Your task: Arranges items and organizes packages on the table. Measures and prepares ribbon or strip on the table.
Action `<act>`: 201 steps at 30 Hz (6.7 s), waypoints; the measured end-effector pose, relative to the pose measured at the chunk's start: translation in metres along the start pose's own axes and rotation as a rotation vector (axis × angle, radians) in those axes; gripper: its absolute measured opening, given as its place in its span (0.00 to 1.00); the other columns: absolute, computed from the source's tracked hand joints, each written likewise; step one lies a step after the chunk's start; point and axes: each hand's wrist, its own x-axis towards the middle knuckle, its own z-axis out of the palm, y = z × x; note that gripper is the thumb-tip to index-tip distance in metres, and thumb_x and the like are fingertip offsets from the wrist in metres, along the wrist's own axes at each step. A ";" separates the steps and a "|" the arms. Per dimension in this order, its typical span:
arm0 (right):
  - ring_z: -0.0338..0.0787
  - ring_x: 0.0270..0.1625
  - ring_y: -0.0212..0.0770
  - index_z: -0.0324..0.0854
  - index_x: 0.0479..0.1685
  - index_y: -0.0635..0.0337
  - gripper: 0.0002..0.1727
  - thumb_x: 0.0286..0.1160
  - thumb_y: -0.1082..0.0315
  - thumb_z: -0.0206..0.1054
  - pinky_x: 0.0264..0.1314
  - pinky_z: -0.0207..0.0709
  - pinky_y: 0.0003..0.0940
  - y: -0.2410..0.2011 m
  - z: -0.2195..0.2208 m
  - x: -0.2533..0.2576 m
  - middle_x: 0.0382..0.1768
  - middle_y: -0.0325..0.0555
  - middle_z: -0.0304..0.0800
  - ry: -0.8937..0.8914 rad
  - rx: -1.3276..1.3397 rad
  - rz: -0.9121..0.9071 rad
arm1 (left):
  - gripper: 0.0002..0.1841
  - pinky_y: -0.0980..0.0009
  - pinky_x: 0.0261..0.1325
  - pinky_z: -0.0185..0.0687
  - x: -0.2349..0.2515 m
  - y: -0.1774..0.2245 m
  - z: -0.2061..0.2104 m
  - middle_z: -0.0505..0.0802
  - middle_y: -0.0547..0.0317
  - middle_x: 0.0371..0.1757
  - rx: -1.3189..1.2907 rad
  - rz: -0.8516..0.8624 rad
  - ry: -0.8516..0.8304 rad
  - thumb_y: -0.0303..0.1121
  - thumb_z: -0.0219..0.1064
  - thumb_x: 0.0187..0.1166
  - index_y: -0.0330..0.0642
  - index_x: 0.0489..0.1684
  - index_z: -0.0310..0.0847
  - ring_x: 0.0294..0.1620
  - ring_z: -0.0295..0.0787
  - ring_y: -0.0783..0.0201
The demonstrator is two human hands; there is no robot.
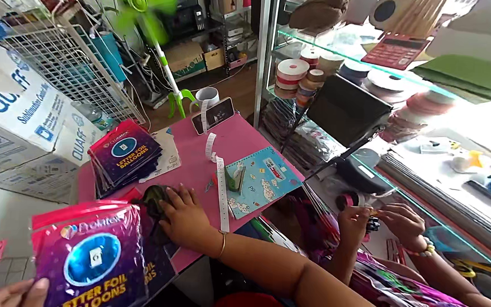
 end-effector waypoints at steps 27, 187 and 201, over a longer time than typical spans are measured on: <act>0.57 0.93 0.60 0.77 0.81 0.50 0.26 0.86 0.55 0.60 0.94 0.45 0.59 -0.003 0.006 0.001 0.90 0.51 0.63 0.050 -0.051 -0.008 | 0.30 0.27 0.82 0.54 0.111 0.013 0.072 0.66 0.23 0.86 0.182 0.137 -0.152 0.45 0.63 0.85 0.33 0.80 0.72 0.87 0.57 0.25; 0.68 0.84 0.65 0.81 0.75 0.55 0.29 0.81 0.47 0.65 0.82 0.53 0.73 0.102 -0.123 -0.058 0.77 0.56 0.79 0.207 -0.107 0.332 | 0.32 0.22 0.83 0.42 -0.043 -0.009 0.082 0.70 0.32 0.86 0.211 0.181 0.055 0.43 0.55 0.83 0.35 0.85 0.67 0.89 0.57 0.27; 0.68 0.81 0.73 0.89 0.58 0.59 0.19 0.74 0.57 0.71 0.73 0.58 0.76 0.102 -0.116 -0.076 0.76 0.63 0.77 0.542 -0.203 0.414 | 0.28 0.43 0.76 0.68 0.052 0.165 0.236 0.86 0.46 0.70 0.019 0.161 -0.707 0.57 0.67 0.80 0.46 0.67 0.86 0.75 0.76 0.44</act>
